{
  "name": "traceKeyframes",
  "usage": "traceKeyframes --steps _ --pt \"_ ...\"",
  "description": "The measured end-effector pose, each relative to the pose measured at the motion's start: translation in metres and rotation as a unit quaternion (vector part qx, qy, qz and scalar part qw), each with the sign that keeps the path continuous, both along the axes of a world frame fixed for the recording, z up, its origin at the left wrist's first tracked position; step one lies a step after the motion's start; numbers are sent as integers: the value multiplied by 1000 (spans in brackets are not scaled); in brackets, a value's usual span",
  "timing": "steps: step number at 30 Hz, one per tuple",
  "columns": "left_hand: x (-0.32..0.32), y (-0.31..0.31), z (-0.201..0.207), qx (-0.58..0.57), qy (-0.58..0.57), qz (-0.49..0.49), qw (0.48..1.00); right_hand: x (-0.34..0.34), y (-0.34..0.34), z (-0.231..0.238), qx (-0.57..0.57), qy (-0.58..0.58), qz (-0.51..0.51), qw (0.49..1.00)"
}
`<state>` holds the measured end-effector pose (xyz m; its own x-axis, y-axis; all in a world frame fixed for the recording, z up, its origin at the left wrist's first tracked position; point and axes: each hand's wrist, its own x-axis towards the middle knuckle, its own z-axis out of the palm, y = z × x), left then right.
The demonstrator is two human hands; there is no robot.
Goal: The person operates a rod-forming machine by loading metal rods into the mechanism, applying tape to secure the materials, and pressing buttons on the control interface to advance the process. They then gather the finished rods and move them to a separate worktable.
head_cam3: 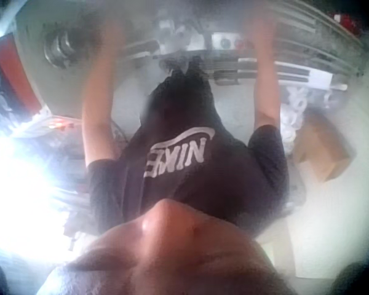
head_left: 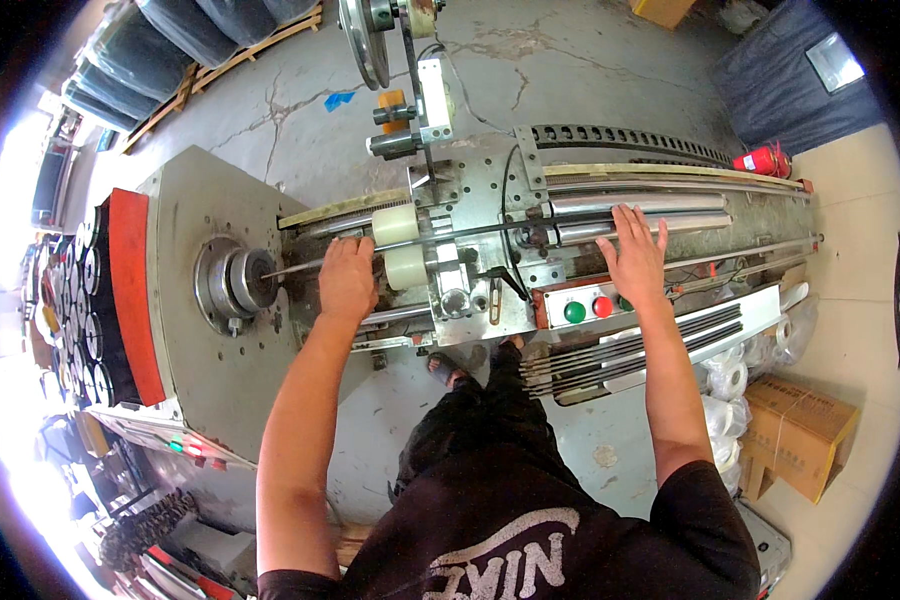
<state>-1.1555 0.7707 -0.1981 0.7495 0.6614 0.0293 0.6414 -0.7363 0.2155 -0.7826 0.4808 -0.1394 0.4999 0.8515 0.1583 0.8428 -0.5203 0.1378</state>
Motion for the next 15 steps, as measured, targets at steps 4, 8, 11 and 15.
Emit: traceKeyframes --steps 4,8,11,15 --pt "2 4 -6 -32 15 8 999 -8 7 -1 -8 -2 -5 1000" --pt "2 12 -6 -61 22 -16 998 -12 12 -3 -17 9 -16 1000" --pt "-9 22 -19 -47 -21 -28 998 -16 14 -5 -13 13 -15 1000" --pt "-27 34 -21 -67 -9 2 998 -21 19 -2 -23 17 -27 999"
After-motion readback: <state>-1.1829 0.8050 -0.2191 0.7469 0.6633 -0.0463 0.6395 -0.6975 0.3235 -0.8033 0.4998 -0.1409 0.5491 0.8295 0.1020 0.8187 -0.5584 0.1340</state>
